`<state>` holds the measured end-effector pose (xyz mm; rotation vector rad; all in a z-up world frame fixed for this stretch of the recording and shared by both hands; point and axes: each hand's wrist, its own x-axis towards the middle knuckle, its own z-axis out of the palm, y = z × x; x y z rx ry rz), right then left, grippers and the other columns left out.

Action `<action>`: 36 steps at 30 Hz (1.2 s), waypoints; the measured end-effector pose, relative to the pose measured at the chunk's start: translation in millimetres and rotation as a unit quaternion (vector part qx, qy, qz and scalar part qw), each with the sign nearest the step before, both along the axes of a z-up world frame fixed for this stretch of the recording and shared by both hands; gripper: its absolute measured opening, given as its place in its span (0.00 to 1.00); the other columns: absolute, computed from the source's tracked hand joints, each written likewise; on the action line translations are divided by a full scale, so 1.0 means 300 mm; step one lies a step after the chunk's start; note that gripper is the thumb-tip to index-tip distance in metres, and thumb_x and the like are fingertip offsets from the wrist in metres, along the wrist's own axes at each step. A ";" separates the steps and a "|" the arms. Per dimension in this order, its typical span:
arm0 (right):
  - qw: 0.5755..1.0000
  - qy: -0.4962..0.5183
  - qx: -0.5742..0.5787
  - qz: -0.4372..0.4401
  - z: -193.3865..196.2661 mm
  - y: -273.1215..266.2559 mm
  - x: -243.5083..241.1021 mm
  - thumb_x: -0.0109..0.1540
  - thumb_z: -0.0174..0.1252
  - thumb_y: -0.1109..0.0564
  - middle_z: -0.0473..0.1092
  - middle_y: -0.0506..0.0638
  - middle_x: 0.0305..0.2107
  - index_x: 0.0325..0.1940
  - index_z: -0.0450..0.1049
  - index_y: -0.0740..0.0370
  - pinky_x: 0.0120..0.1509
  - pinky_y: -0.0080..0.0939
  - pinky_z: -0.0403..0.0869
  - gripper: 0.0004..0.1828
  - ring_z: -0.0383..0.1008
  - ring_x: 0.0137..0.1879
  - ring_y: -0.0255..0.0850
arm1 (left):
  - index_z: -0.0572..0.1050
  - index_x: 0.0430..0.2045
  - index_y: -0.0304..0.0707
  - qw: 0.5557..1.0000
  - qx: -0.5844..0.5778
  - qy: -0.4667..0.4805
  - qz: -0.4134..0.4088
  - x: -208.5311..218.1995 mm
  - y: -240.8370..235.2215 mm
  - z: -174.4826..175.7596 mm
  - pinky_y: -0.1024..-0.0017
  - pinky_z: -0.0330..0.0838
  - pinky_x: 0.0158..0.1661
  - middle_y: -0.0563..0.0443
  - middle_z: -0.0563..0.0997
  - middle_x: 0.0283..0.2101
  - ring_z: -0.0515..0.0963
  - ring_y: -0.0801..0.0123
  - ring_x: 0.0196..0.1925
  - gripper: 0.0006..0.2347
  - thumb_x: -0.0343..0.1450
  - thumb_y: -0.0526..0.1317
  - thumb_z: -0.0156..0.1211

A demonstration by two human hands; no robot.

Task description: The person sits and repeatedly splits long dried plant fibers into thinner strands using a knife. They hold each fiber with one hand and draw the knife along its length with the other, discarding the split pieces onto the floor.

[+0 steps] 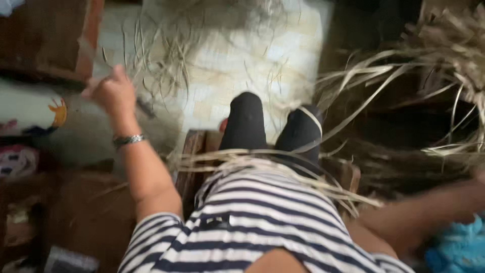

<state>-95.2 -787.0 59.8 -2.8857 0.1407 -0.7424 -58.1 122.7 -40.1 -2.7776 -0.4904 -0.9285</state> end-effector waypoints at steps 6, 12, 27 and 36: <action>0.994 -0.055 -0.097 -0.020 0.113 0.663 0.148 0.81 0.65 0.49 0.75 0.54 0.44 0.38 0.83 0.60 0.49 0.50 0.69 0.19 0.68 0.51 0.46 | 0.81 0.27 0.34 0.820 -0.451 0.072 -0.345 -0.033 -0.635 0.363 0.65 0.81 0.31 0.45 0.85 0.32 0.85 0.62 0.32 0.11 0.79 0.34 0.56; 0.888 -0.048 0.141 0.436 0.024 1.205 0.104 0.63 0.59 0.61 0.69 0.45 0.28 0.42 0.84 0.49 0.41 0.49 0.64 0.11 0.68 0.33 0.47 | 0.78 0.55 0.30 0.423 -0.733 0.142 -0.512 -0.142 -0.975 0.405 0.63 0.73 0.58 0.37 0.86 0.44 0.86 0.59 0.48 0.16 0.82 0.44 0.48; 0.871 0.410 0.229 0.144 0.055 0.768 -0.098 0.67 0.62 0.51 0.76 0.48 0.26 0.42 0.83 0.59 0.36 0.41 0.65 0.10 0.67 0.30 0.37 | 0.77 0.15 0.47 0.482 -0.727 -0.489 0.003 -0.255 -0.007 0.271 0.59 0.75 0.47 0.49 0.80 0.22 0.82 0.57 0.32 0.14 0.66 0.51 0.50; 0.715 0.678 0.125 -0.116 0.071 0.603 -0.342 0.62 0.60 0.47 0.83 0.54 0.36 0.43 0.91 0.57 0.46 0.45 0.73 0.18 0.80 0.40 0.45 | 0.76 0.07 0.47 0.812 -0.309 -0.415 0.271 -0.797 0.510 0.060 0.54 0.79 0.34 0.56 0.94 0.14 0.86 0.59 0.19 0.15 0.66 0.47 0.51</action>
